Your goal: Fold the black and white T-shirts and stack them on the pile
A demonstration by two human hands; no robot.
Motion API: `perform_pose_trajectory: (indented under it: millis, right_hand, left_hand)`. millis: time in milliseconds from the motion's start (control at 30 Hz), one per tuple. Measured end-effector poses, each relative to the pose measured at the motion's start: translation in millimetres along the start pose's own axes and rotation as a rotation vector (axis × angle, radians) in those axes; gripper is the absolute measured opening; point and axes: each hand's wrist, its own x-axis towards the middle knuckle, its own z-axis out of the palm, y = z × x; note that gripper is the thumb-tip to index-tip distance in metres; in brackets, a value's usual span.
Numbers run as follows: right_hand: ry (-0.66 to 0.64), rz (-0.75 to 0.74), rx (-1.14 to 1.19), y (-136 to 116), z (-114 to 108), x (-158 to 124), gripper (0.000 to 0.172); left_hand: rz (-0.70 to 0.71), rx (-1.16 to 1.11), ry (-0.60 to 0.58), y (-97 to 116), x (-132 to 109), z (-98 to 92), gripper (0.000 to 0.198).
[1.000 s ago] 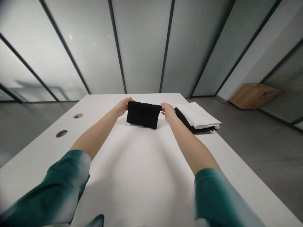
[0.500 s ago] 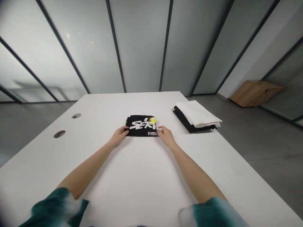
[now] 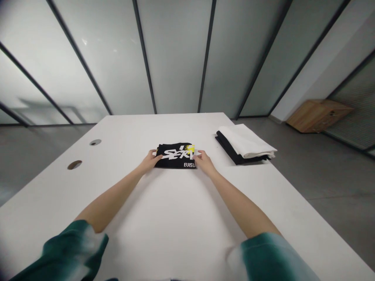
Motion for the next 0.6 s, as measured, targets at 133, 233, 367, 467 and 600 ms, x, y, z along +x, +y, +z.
perform_pose_trajectory:
  millis: [133, 233, 367, 467, 600]
  right_hand:
    - [0.005, -0.013, 0.030, -11.6, 10.6, 18.5, 0.035]
    - [0.040, -0.098, -0.039, -18.9, 16.9, 23.8, 0.033]
    - [0.091, -0.266, -0.074, -29.8, 17.9, 30.5, 0.019]
    - [0.092, -0.291, -0.099, -35.4, 18.0, 43.6, 0.011]
    - [0.007, -0.211, -0.308, -32.6, 22.4, 57.0, 0.011]
  left_hand:
    - [-0.079, 0.237, 0.100, 23.6, 23.1, -0.2, 0.065]
    - [-0.033, 0.218, 0.074, 26.8, 30.4, 2.3, 0.046]
    - [0.112, 0.120, 0.150, 22.0, 36.9, 4.7, 0.030]
    - [0.126, 0.127, 0.173, 25.2, 44.3, 2.2, 0.029]
    - [0.005, 0.368, 0.108, 37.0, 43.4, 0.2, 0.044]
